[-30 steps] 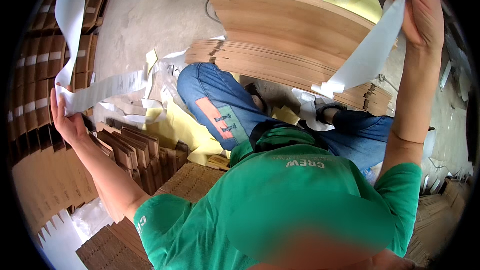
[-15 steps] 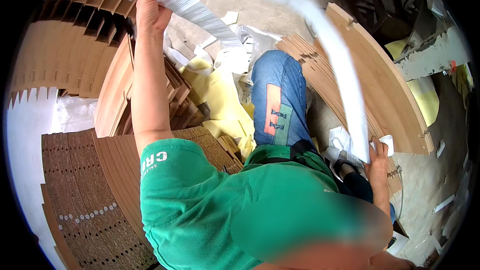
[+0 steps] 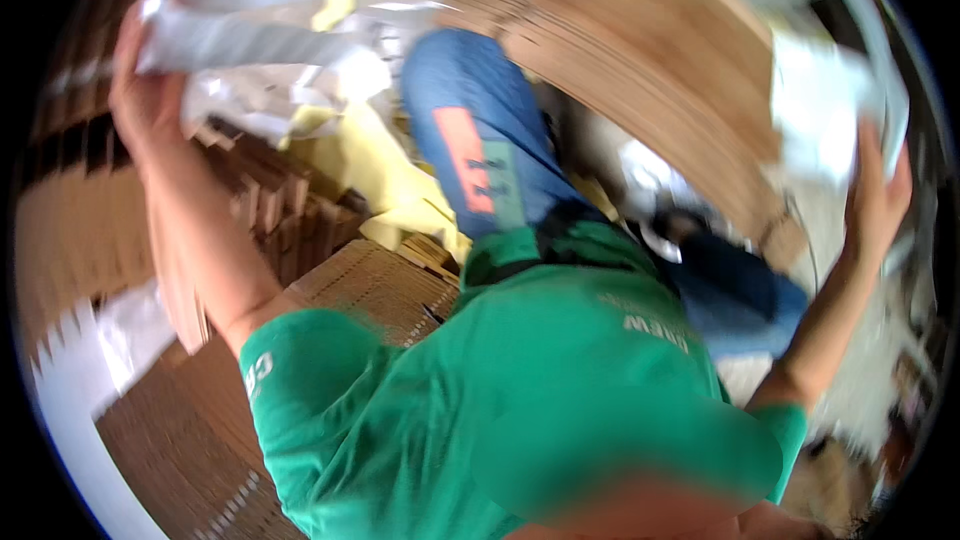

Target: The person sits on the floor and applies small white labels to the edges of stacked wooden boards. They peel labels from a sheet, place them on the boards, and smooth them down. The person also handles a larger instruction sheet and a plastic bag during the process.

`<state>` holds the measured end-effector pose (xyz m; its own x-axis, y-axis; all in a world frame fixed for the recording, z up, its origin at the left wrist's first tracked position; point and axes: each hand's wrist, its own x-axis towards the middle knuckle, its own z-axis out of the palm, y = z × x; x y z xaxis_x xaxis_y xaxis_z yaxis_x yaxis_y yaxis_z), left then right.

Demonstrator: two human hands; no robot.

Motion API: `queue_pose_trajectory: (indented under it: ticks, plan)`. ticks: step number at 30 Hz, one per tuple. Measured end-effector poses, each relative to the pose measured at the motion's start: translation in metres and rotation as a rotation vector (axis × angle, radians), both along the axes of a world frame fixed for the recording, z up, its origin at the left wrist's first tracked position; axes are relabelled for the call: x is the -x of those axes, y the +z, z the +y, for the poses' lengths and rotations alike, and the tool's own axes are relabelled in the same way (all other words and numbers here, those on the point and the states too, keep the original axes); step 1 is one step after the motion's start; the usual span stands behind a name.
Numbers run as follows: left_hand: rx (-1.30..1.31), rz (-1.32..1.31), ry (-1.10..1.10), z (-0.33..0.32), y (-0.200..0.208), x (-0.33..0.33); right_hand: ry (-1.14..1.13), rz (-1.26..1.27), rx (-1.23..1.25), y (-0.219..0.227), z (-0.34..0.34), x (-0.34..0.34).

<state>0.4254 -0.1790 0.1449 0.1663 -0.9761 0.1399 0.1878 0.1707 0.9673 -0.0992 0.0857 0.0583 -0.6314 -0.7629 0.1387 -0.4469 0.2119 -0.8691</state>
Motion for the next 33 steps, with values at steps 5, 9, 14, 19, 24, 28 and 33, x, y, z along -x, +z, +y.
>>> queue_pose_trajectory:
  ticks: [5,9,14,19,24,28,33]
  plan:
    - [0.085,-0.266,-0.085,0.008,-0.02,0.012,0.311,0.338,0.171,-0.022,-0.06,-0.011]
    - [0.085,-0.294,-0.029,0.015,-0.025,0.014,0.417,0.45,0.106,-0.052,-0.085,-0.02]
    - [0.05,-0.229,-0.128,0.041,-0.022,0.041,0.417,0.309,-0.171,-0.11,-0.089,-0.014]
    - [0.11,-0.291,-0.524,0.061,0.002,0.085,0.451,0.31,-0.231,-0.12,-0.109,-0.038]
    - [0.227,-0.175,-0.622,0.07,0.027,0.187,0.374,0.238,-0.139,-0.132,-0.126,-0.053]
    - [0.119,-0.091,-0.618,0.056,0.038,0.206,0.402,-0.006,-0.08,-0.116,-0.134,-0.07]
    - [0.036,-0.091,-0.766,0.068,0.041,0.216,0.603,-0.7,-0.035,-0.07,-0.058,-0.096]
